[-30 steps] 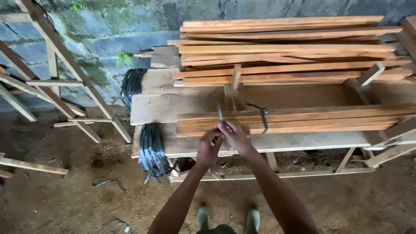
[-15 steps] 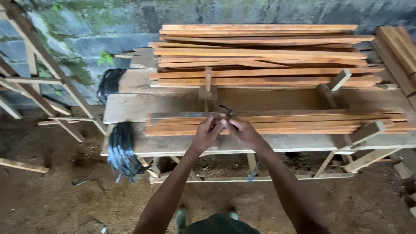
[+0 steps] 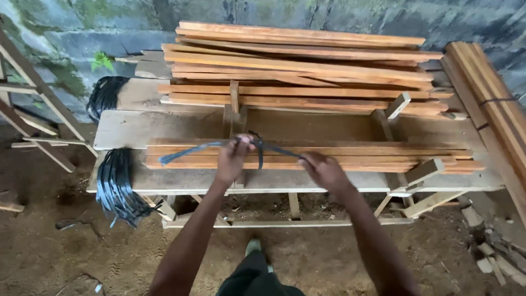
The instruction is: Bundling wooden slats together using plastic strips.
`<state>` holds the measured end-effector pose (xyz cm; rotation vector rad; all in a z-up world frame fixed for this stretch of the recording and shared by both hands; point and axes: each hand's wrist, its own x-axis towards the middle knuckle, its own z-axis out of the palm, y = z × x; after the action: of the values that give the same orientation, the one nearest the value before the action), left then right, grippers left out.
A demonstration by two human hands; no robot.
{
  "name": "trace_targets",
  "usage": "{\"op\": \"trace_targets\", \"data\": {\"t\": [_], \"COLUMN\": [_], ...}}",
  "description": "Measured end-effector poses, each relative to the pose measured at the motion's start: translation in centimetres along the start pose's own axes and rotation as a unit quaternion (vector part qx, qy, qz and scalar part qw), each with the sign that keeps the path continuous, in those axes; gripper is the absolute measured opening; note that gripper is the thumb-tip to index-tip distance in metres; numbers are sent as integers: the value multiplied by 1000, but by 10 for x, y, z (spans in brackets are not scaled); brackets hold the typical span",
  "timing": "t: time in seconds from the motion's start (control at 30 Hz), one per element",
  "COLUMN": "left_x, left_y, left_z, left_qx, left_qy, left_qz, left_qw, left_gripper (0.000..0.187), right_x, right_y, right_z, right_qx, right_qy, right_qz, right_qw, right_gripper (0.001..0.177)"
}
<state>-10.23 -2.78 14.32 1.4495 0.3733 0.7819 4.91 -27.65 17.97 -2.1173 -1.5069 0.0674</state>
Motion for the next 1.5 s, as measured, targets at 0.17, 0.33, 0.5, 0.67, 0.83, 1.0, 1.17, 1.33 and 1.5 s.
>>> {"op": "trace_targets", "data": {"t": [0.17, 0.33, 0.5, 0.67, 0.83, 1.0, 1.17, 1.33, 1.5], "left_x": [33, 68, 92, 99, 96, 70, 79, 84, 89], "left_y": [-1, 17, 31, 9, -25, -45, -31, -30, -76], "left_z": [-27, -44, -34, 6, 69, 130, 187, 234, 271], "left_qx": [5, -29, -58, -35, 48, 106, 130, -144, -160], "left_qy": [88, 153, 194, 71, -50, -139, -109, -97, -75], "left_qz": [33, 34, 30, -20, 6, 33, -46, -117, -20], "left_qw": [996, 987, 979, 997, 998, 984, 984, 978, 984], "left_gripper": [21, 20, 17, 17, 20, 21, 24, 19, 16], "right_x": [7, 4, 28, 0, 58, 63, 68, 64, 38], "right_y": [40, 117, 111, 285, 81, 44, 110, 152, 184], "right_z": [-37, -42, -66, 29, -45, -54, -54, -78, -106], "right_qx": [-82, -170, -233, -310, 13, 169, 105, 148, 65], "right_qy": [-3, -99, -33, 217, 89, -53, -22, -16, 50], "right_qz": [24, 233, 297, -106, 108, 165, 147, 107, 87], "right_qw": [996, 952, 925, 920, 990, 970, 983, 983, 993], "right_gripper": [35, 52, 42, 7, 37, 62, 46, 35, 35]}}
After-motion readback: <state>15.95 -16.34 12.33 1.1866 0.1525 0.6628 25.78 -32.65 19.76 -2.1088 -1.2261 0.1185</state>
